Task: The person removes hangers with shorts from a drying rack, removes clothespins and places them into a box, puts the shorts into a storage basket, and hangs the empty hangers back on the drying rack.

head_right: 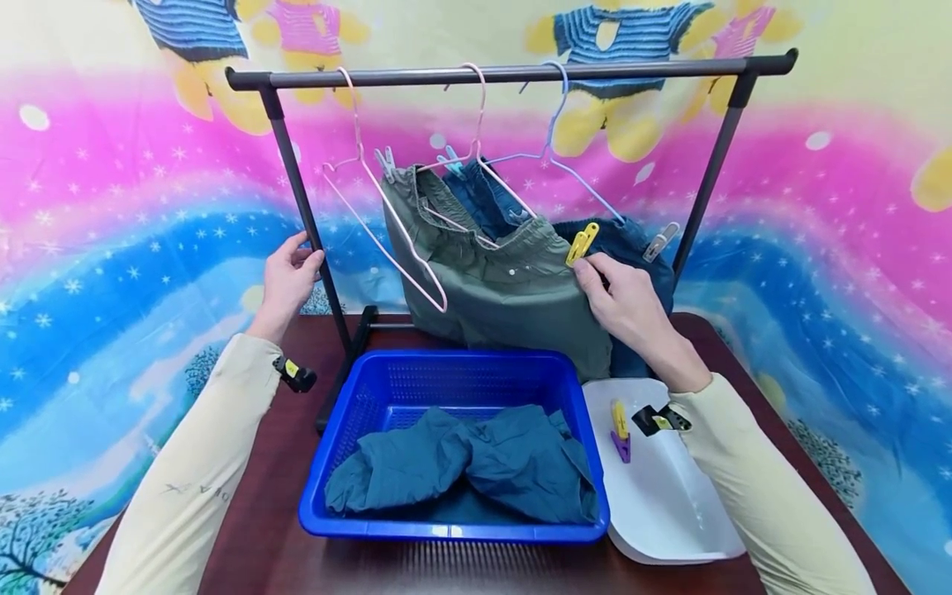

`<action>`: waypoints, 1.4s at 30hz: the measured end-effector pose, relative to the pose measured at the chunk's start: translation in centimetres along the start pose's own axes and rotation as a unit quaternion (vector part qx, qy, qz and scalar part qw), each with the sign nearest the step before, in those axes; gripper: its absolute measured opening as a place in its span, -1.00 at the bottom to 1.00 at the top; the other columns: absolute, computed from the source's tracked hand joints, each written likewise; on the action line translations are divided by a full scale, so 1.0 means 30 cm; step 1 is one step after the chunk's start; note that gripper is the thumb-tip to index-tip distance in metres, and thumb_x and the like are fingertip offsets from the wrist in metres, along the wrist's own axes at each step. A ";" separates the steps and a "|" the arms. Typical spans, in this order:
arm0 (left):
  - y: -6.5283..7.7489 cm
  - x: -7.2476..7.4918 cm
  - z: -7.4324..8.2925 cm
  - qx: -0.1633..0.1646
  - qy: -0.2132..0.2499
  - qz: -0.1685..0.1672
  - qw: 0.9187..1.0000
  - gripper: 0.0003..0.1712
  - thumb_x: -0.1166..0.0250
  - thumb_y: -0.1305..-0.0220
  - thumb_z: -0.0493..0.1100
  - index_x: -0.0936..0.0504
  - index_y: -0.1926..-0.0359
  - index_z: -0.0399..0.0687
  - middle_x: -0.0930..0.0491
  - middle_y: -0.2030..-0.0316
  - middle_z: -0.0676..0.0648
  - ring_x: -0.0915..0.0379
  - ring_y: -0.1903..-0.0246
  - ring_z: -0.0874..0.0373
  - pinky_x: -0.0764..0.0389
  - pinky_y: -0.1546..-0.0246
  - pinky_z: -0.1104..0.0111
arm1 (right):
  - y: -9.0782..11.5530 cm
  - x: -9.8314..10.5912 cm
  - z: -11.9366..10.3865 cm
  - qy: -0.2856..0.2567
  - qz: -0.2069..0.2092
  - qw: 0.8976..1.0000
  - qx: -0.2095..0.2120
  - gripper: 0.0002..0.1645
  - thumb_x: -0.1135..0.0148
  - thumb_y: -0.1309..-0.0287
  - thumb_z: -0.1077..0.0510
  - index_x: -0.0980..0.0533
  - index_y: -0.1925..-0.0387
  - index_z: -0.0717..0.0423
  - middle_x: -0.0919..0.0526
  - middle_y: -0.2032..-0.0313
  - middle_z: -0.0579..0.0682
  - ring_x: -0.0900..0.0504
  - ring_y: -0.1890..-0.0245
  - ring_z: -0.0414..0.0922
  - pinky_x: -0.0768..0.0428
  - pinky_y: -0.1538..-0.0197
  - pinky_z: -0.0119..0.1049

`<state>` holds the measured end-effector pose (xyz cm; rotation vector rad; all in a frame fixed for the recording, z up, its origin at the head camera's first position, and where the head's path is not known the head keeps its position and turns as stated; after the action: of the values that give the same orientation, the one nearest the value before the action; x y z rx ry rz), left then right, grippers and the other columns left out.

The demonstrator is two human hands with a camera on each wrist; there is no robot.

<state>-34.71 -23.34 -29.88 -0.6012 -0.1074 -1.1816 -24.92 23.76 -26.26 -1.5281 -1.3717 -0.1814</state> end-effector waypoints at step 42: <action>-0.007 0.004 0.004 0.022 -0.010 -0.028 0.999 -0.48 -0.05 -0.50 -0.06 -0.31 -0.43 0.12 -0.54 -0.17 -0.21 -0.51 -0.12 -0.05 -0.52 -0.12 0.07 | -0.032 -0.032 -0.056 0.025 0.145 0.982 0.117 -0.63 0.01 -0.47 0.09 -0.51 0.36 0.29 -0.38 0.68 0.06 -0.37 0.64 -0.15 -0.20 0.53 -0.49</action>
<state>-34.84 -23.43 -29.64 -0.5736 -0.1674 -1.2249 -25.20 21.71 -25.59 -1.4928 -1.0740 0.1174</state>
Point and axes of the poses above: each hand's wrist, its own y-axis away from the middle knuckle, its own x-axis out of the back of the hand, z = x × y, the point moved 1 cm from there along -y, towards the middle knuckle
